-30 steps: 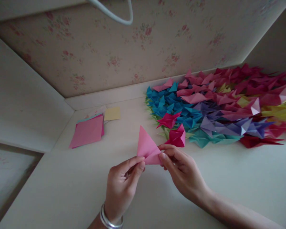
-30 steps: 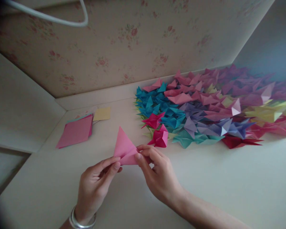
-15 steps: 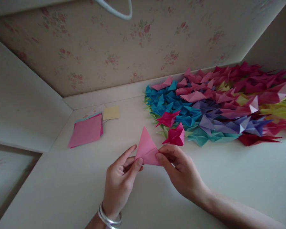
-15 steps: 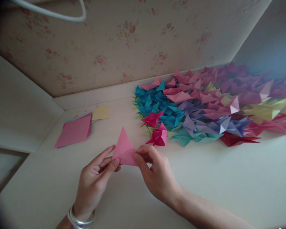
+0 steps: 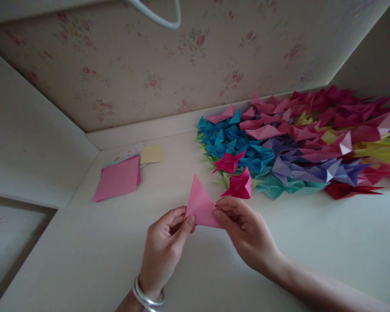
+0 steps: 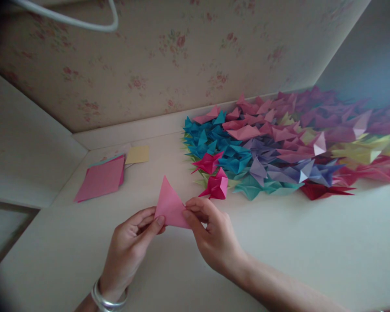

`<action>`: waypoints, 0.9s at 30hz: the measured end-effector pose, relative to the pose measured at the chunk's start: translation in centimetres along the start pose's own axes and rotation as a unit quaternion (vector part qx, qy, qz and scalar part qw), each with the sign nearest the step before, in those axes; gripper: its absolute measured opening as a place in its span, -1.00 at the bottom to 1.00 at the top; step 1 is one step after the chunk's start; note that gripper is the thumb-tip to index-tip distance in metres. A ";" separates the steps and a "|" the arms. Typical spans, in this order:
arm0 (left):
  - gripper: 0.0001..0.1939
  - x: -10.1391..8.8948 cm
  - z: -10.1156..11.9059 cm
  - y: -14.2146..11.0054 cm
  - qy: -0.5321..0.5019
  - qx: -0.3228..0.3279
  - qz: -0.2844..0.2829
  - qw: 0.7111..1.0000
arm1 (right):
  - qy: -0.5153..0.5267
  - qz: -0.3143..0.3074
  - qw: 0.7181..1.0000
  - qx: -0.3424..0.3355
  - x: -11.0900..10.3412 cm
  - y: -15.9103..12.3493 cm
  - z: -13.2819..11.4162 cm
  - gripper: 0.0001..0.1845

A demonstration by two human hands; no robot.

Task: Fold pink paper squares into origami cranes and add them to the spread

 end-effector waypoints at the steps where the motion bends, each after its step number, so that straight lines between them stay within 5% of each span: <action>1: -0.81 0.2 0.0 0.1 0.005 -0.002 -0.010 1.000 | -0.002 -0.001 1.000 0.000 0.0 0.0 0.0 -0.92; 19: -0.77 0.3 0.6 -0.3 0.064 -0.006 -0.005 0.998 | 0.015 -0.019 1.000 0.005 0.4 0.0 0.0 -0.86; 27: -0.81 1.3 2.1 -0.8 0.180 0.054 -0.008 0.982 | 0.109 -0.151 0.981 0.061 3.1 0.0 0.2 -0.69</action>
Point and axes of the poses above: each hand's wrist, its own y-axis towards the middle knuckle, its own x-axis out of the palm, z = x × y, the point moved 9 cm from there along y, towards the middle knuckle, and after that the axes turned 10 degrees about -z, right-handed, at the moved point
